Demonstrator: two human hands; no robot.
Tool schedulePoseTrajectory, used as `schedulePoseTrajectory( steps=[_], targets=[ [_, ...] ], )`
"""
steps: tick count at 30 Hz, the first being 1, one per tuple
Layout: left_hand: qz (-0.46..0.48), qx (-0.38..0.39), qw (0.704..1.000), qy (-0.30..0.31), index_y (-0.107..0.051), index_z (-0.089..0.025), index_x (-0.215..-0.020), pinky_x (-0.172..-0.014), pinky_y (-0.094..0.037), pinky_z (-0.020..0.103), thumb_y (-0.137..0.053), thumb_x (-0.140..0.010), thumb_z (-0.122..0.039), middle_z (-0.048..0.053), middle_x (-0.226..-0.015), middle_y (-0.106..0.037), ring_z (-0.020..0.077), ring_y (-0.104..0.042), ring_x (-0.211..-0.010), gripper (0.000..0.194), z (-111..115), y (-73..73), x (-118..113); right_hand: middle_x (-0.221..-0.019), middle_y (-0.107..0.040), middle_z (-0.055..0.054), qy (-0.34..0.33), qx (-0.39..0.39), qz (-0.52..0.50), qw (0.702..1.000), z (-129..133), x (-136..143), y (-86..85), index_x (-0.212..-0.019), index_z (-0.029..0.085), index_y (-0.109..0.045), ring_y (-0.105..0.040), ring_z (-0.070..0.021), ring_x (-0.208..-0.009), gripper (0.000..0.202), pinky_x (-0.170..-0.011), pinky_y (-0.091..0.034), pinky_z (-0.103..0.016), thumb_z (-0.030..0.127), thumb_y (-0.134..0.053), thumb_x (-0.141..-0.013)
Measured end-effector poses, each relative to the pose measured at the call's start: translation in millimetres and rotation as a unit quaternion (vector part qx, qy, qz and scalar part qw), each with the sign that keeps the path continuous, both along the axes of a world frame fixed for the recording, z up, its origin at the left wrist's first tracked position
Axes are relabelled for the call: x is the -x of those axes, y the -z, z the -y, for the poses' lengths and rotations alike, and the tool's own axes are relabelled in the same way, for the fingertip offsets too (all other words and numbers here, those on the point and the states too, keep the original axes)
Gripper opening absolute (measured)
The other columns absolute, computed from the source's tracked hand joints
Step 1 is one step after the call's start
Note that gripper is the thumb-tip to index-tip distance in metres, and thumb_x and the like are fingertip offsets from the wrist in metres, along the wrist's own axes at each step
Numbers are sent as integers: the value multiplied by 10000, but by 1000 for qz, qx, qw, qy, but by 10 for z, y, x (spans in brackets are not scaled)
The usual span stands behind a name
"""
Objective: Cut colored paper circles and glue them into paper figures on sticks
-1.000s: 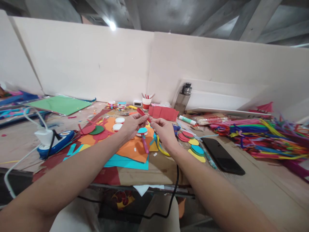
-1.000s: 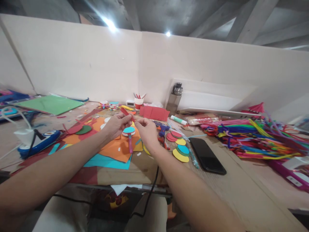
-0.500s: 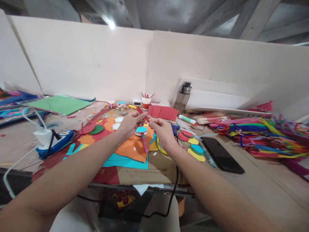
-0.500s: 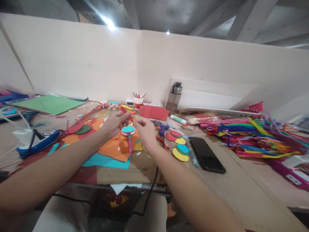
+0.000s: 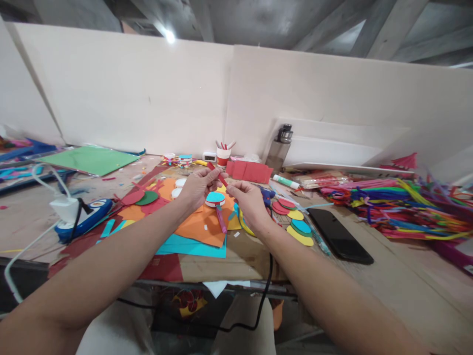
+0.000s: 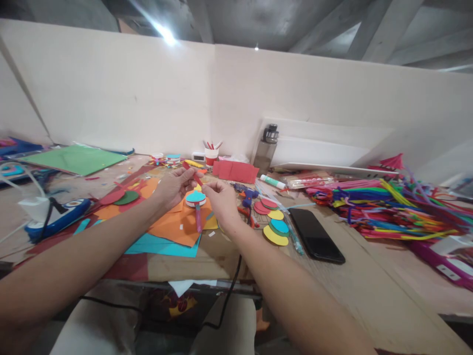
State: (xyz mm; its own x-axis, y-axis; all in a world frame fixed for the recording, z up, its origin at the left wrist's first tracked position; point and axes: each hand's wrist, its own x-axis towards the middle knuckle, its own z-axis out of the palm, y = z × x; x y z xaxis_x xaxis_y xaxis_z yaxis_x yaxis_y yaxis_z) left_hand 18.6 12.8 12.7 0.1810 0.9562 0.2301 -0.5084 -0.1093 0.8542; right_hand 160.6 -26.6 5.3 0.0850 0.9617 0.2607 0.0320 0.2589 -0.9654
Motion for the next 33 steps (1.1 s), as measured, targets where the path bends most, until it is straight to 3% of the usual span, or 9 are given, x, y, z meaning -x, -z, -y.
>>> schedulePoseTrajectory(
  steps=[4,10,17,33],
  targets=[
    [0,1,1000,19,-660,-108,-787,-470,-346,184,-829,-654,-334,80,-821,-732,60,-567,-532,312,-15,14,8,-668,-638,8,-7,22,-35,999,-5,-2,-3,-644,185,-630,-525,-119,-639,146,-632,-377,-271,319,-689,-638],
    [-4,13,999,29,-662,-99,-723,-459,-346,168,-873,-578,-346,1,-554,-616,64,-548,-505,356,-40,45,7,-658,-626,15,-7,49,-63,997,-10,-15,-9,-637,192,-626,-535,-115,-644,156,-636,-372,-266,329,-702,-628],
    [11,3,1000,17,-649,-111,-723,-453,-363,163,-841,-635,-323,68,-786,-729,52,-565,-521,299,-34,35,5,-646,-622,21,-14,46,-50,998,-22,-2,7,-633,196,-628,-504,-105,-607,135,-611,-361,-264,314,-695,-638],
    [5,21,1000,-9,-607,-117,-695,-434,-361,160,-803,-684,-270,55,-758,-724,43,-553,-492,249,46,-37,6,-717,-661,5,-22,-29,13,999,-23,-4,61,-711,186,-664,-546,-127,-659,135,-666,-413,-274,319,-679,-689]
  ],
)
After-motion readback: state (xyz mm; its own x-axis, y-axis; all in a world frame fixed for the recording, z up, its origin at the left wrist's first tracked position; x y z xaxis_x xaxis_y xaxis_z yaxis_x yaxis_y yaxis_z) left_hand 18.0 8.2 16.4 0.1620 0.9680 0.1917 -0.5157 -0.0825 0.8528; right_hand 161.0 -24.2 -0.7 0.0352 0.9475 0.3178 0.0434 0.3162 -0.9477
